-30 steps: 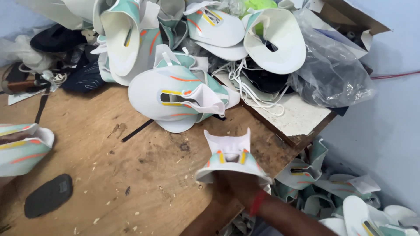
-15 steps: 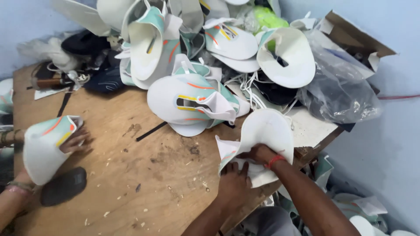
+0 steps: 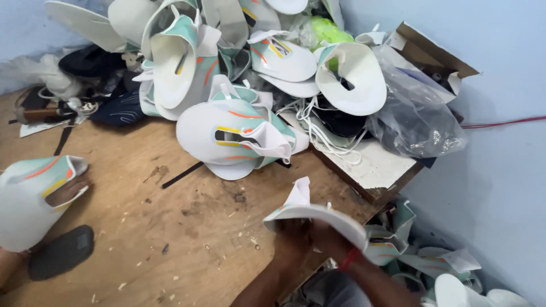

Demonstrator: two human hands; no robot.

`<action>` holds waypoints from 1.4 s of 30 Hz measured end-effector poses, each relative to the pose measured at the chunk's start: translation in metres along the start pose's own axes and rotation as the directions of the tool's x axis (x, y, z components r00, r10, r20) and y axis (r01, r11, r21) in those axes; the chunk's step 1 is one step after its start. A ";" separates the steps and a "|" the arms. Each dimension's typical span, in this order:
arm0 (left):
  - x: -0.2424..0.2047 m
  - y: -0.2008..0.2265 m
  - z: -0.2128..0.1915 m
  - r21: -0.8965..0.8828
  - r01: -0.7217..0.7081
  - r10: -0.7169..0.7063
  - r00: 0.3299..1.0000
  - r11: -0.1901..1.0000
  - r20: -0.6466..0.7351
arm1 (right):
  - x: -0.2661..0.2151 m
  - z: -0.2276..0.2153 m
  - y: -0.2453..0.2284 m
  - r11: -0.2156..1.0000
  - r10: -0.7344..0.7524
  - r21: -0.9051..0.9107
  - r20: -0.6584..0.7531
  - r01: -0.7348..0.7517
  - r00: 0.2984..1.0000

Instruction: Inspecting and organizing shoe upper components at a manufacturing workbench.

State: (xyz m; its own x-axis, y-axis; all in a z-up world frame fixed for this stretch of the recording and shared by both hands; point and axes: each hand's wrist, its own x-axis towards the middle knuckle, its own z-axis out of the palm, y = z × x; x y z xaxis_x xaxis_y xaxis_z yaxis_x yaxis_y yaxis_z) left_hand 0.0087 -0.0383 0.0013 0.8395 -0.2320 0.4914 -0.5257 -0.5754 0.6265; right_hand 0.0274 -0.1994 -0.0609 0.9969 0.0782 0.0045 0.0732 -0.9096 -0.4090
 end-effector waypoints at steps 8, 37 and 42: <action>0.006 0.016 -0.043 -0.171 0.276 -0.205 0.917 0.946 0.344 | -0.021 -0.066 -0.058 0.791 -0.195 0.538 -0.231 0.292 0.953; 0.057 -0.024 -0.063 -0.014 0.455 -0.308 0.625 0.890 0.718 | -0.058 -0.113 -0.098 0.985 0.008 -0.170 0.208 0.028 0.978; 0.003 -0.047 -0.056 0.129 -0.175 0.046 0.749 0.976 0.661 | -0.043 -0.025 -0.038 0.864 -0.464 -0.358 -0.292 0.355 0.836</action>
State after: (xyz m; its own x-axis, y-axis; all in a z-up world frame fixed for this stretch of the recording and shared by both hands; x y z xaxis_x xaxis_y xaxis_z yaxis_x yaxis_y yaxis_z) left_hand 0.0284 0.0319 0.0066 0.6950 -0.7190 -0.0032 -0.6420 -0.6225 0.4476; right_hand -0.0177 -0.1788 -0.0229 0.8077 0.3686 0.4602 0.4268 -0.9040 -0.0249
